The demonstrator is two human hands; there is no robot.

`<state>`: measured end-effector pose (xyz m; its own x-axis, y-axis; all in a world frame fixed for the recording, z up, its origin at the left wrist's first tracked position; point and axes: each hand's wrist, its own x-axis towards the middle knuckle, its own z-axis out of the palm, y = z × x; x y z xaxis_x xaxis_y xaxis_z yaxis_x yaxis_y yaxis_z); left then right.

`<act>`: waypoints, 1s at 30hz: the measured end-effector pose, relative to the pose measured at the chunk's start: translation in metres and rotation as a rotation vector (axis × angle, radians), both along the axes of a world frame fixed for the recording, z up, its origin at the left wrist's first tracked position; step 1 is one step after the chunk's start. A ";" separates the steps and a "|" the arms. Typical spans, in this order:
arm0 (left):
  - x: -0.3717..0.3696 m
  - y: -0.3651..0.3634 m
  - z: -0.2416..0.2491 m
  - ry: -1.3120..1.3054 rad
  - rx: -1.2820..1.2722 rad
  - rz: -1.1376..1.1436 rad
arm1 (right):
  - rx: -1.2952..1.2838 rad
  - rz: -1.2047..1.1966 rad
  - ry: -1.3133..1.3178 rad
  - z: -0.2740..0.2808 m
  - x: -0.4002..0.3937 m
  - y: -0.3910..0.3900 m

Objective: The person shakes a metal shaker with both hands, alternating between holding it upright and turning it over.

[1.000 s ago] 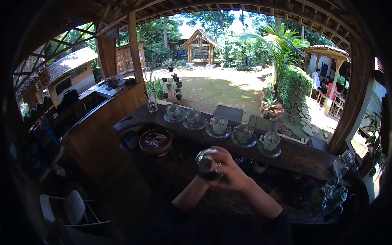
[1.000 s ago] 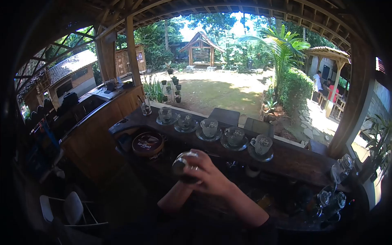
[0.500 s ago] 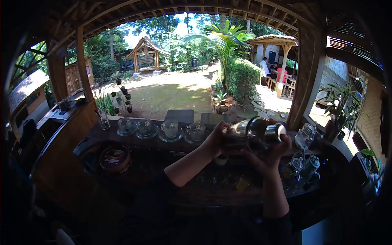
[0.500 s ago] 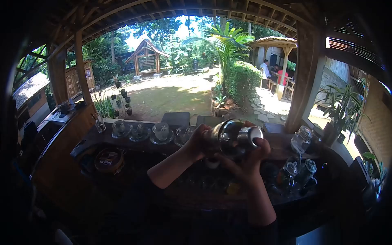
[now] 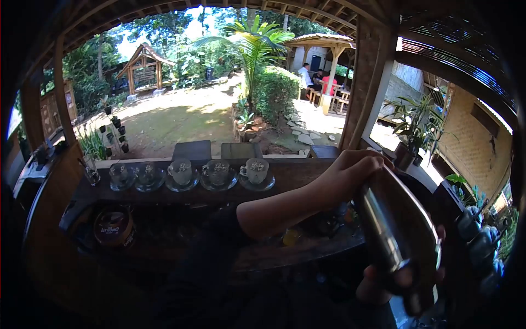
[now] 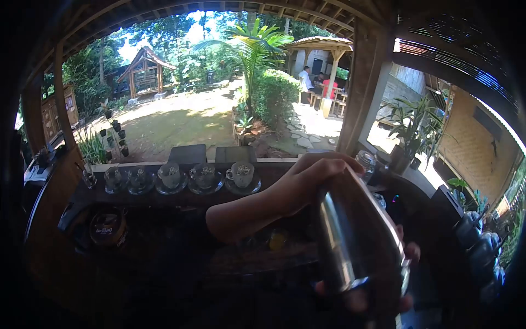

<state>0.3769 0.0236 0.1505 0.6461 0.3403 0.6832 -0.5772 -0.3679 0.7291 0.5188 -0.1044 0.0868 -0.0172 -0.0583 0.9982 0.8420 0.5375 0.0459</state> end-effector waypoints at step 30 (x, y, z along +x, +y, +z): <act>0.043 0.044 -0.073 0.236 -0.923 -0.238 | 0.069 0.110 0.217 -0.011 -0.004 0.055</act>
